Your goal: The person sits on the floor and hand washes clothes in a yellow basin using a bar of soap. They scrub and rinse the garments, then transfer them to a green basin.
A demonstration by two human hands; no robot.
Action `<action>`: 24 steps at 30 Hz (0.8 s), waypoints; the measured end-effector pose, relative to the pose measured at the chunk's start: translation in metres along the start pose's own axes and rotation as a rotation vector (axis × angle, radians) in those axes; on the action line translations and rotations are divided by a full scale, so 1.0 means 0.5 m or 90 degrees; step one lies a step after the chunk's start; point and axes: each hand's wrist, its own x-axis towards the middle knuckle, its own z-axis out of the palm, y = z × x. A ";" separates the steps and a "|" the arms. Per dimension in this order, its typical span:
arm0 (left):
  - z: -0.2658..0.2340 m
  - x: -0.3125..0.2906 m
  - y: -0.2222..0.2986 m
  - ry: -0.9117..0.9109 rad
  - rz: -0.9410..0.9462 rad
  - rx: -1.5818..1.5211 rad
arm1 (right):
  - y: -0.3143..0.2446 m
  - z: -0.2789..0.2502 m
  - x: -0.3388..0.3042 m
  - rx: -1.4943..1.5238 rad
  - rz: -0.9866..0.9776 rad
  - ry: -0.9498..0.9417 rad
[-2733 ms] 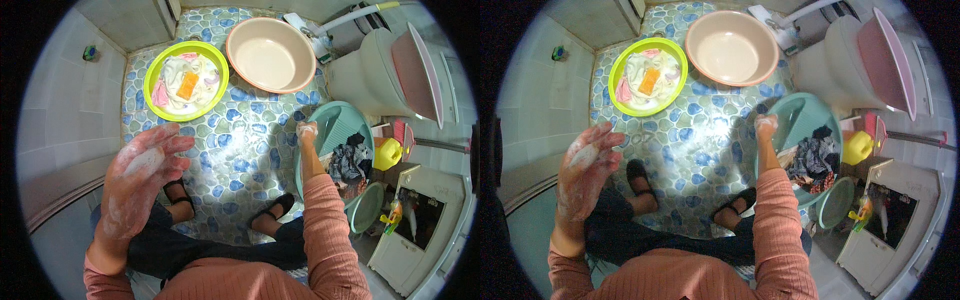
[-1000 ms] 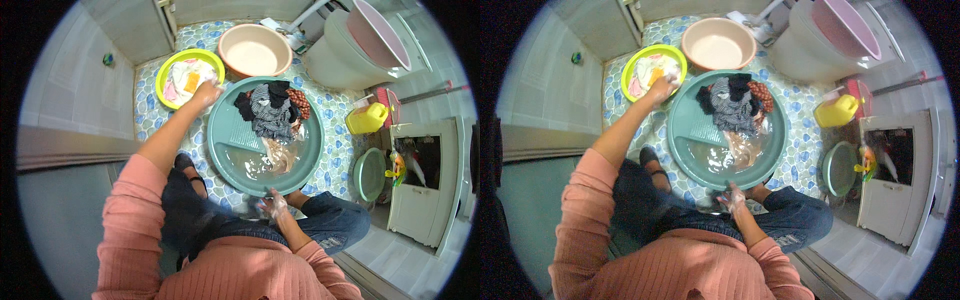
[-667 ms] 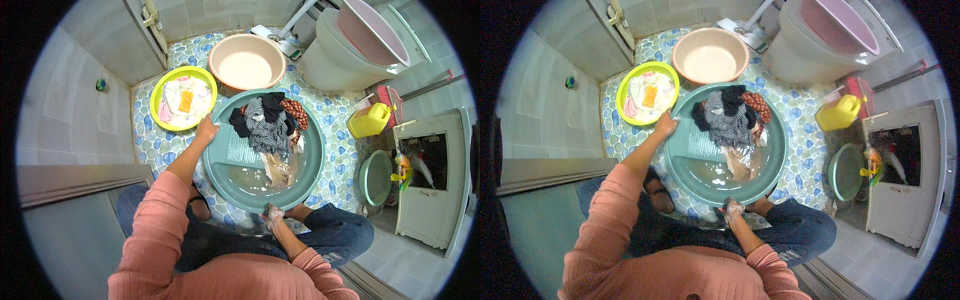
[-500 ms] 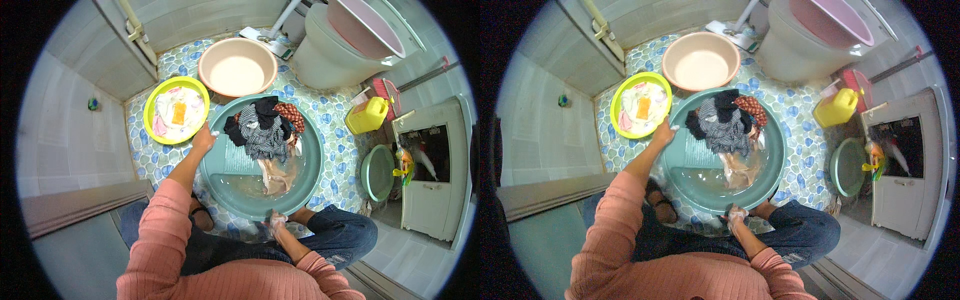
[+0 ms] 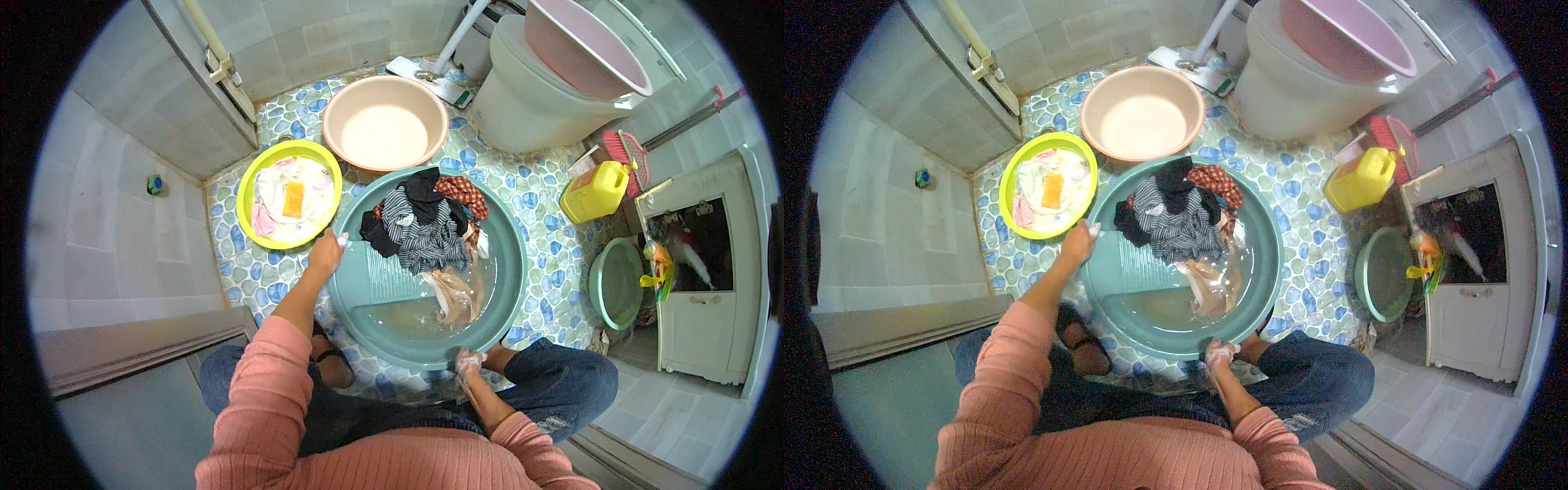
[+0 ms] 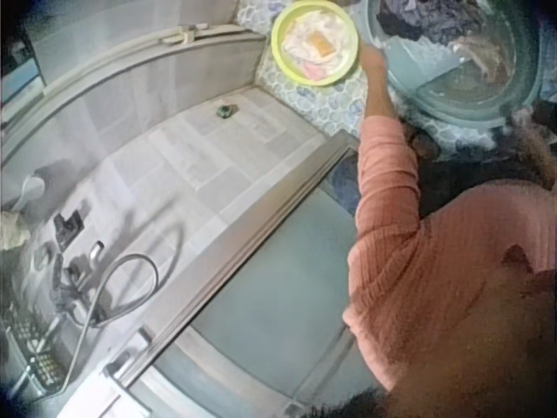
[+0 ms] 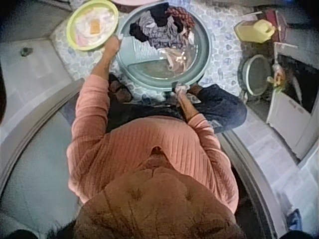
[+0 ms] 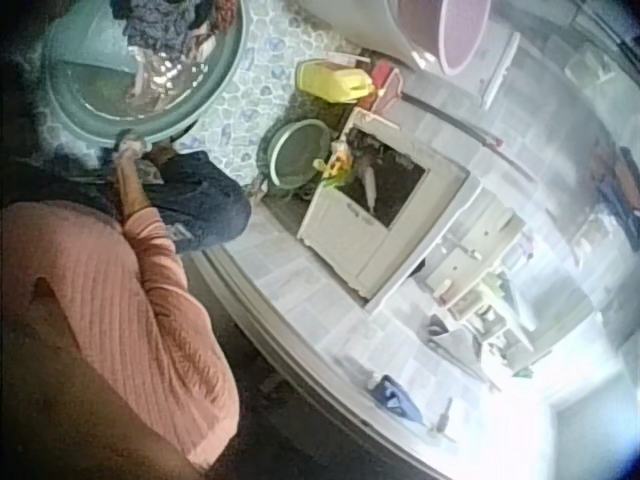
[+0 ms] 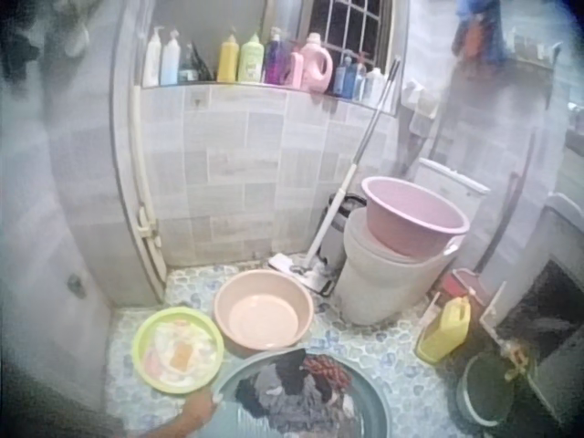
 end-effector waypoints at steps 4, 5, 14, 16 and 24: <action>-0.003 -0.095 -0.068 0.009 -0.110 -0.012 | -0.087 0.051 -0.122 -0.138 -0.099 0.058; 0.001 -0.113 -0.073 0.013 -0.131 -0.021 | -0.107 0.055 -0.134 -0.161 -0.129 0.080; 0.052 -0.283 -0.059 0.073 -0.254 -0.121 | -0.253 0.093 -0.154 -0.348 -0.316 0.202; 0.055 -0.320 -0.026 0.060 -0.308 -0.139 | -0.295 0.099 -0.149 -0.407 -0.349 0.203; 0.084 -0.480 0.122 -0.054 -0.476 -0.194 | -0.532 0.184 -0.188 -0.740 -0.554 0.164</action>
